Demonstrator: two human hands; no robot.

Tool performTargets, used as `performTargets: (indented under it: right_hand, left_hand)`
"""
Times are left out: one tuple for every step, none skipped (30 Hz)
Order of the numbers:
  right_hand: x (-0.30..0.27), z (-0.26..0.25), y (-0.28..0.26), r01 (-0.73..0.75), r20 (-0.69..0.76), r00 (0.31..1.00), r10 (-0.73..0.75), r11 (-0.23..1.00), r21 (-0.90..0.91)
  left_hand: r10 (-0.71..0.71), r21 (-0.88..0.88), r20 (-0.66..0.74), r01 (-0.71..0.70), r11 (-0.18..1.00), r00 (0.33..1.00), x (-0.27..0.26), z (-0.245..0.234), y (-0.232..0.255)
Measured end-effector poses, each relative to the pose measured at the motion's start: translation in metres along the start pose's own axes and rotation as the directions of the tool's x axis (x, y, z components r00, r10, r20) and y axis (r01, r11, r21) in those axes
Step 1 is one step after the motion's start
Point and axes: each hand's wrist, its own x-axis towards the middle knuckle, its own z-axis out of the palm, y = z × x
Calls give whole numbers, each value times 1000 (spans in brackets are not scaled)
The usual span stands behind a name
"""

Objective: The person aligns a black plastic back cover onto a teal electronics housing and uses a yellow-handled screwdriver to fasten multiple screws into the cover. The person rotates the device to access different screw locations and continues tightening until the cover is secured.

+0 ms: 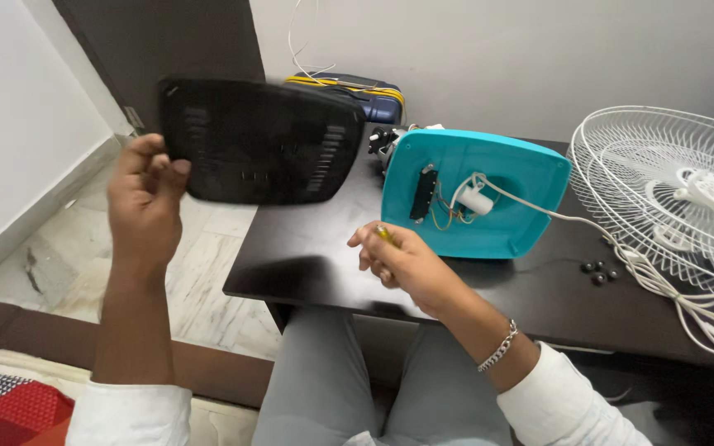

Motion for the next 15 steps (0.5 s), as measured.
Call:
performTargets:
  right_hand:
    - [-3, -2, 1, -49, 11, 999, 48, 991, 123]
    - [-6, -4, 1, -97, 29, 995, 93, 965, 243]
    - [-8, -4, 2, -131, -3, 991, 136, 958, 256]
    - [-12, -2, 4, -162, -33, 984, 178, 949, 269]
    - [-16, -1, 6, -193, -63, 974, 219, 939, 284]
    - [-20, -2, 6, -149, 50, 989, 140, 911, 384]
    - [-25, -3, 5, -115, 152, 987, 47, 868, 484]
    - [-29, -5, 5, -93, 238, 970, -59, 810, 579]
    - [-33, -8, 3, -83, 127, 992, 12, 820, 566]
    - [-37, -12, 1, -73, 14, 997, 79, 827, 557]
    - [-40, -15, 0, -63, -102, 985, 141, 834, 548]
    - [-44, -18, 0, 17, -147, 987, 67, 863, 505]
    - [-47, -21, 0, 97, -189, 982, -10, 884, 457]
    - [-52, -24, 1, 177, -229, 969, -88, 897, 406]
    - [-57, -28, 2, 214, -296, 950, -102, 901, 377]
  left_hand:
    - [75, -24, -10, -75, 997, 997, -1, 2, 5]
    - [180, -107, 45, -175, 979, 983, 1, 8, 6]
    - [287, -194, 91, -265, 944, 954, 6, 16, 6]
    - [393, -285, 130, -345, 894, 910, 9, 22, 6]
    - [414, -340, 163, -343, 876, 895, 9, 29, 7]
    - [438, -396, 198, -337, 854, 877, 9, 39, 6]
    - [464, -450, 230, -329, 830, 856, 8, 48, 7]
    - [427, -458, 238, -287, 842, 872, 7, 56, 9]
    - [390, -465, 247, -244, 851, 887, 5, 64, 12]
    - [351, -469, 259, -200, 860, 900, 3, 72, 15]
    - [267, -387, 243, -160, 908, 932, -2, 80, 17]
    - [184, -303, 217, -114, 946, 959, -11, 87, 20]
    - [103, -218, 183, -62, 974, 978, -15, 92, 23]
    - [15, -269, 212, 43, 962, 977, -12, 97, 25]
    - [-71, -315, 246, 149, 937, 967, -6, 102, 27]
